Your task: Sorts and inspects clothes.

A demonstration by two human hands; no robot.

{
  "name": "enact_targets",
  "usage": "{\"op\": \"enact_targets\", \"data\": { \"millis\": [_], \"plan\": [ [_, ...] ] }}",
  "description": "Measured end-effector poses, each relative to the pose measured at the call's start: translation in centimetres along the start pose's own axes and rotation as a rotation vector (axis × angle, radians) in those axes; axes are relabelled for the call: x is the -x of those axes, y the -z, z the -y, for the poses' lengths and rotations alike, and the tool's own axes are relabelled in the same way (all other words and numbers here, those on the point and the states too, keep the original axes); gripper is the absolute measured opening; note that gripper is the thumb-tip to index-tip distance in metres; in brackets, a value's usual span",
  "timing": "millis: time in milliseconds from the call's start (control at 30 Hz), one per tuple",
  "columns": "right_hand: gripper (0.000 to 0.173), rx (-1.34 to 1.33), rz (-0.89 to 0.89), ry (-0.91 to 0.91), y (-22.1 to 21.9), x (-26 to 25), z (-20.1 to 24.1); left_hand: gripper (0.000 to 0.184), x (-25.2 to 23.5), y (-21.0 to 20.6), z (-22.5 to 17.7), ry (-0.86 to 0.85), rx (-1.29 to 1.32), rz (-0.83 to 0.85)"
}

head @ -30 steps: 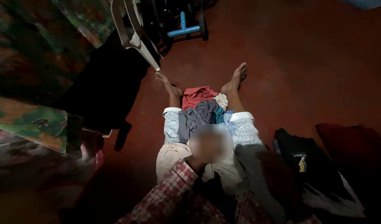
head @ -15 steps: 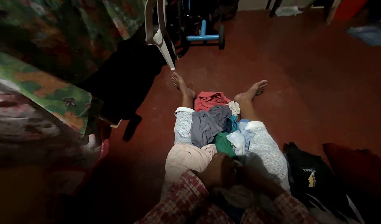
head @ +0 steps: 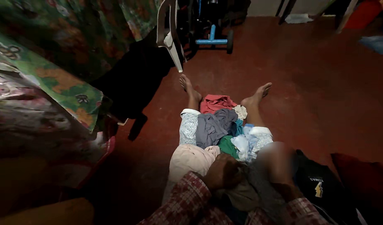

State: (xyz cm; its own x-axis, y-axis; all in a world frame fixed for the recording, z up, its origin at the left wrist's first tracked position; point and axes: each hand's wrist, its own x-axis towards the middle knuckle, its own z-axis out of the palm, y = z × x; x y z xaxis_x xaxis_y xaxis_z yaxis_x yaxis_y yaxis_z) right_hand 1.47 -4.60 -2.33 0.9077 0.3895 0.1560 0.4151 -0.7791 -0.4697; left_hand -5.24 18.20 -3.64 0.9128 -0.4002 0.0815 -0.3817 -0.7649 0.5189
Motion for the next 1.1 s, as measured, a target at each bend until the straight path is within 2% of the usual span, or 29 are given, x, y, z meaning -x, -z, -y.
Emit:
{"op": "enact_targets", "data": {
  "millis": [100, 167, 533, 900, 1100],
  "plan": [
    [0.043, 0.163, 0.182, -0.155, -0.7, -0.6, -1.8, 0.039, -0.1, 0.1, -0.2, 0.023, -0.004, 0.024],
    [0.046, 0.223, 0.192, -0.169, -1.2, -0.6, -1.8, 0.039, -0.1, 0.1, -0.2, 0.021, 0.002, 0.013],
    [0.040, 0.215, -0.025, -0.101, -2.8, 0.6, -1.8, 0.037, 0.0, 0.0, 0.0, 0.023, 0.047, -0.001],
    [0.038, 0.213, -0.031, -0.136, -2.8, 0.6, -1.5, 0.039, 0.1, 0.1, -0.1, 0.026, 0.040, 0.006],
    [0.041, 0.183, 0.026, -0.154, -2.5, 0.5, -1.7, 0.036, 0.0, 0.3, -0.2, 0.046, 0.053, 0.027]
  ]
}}
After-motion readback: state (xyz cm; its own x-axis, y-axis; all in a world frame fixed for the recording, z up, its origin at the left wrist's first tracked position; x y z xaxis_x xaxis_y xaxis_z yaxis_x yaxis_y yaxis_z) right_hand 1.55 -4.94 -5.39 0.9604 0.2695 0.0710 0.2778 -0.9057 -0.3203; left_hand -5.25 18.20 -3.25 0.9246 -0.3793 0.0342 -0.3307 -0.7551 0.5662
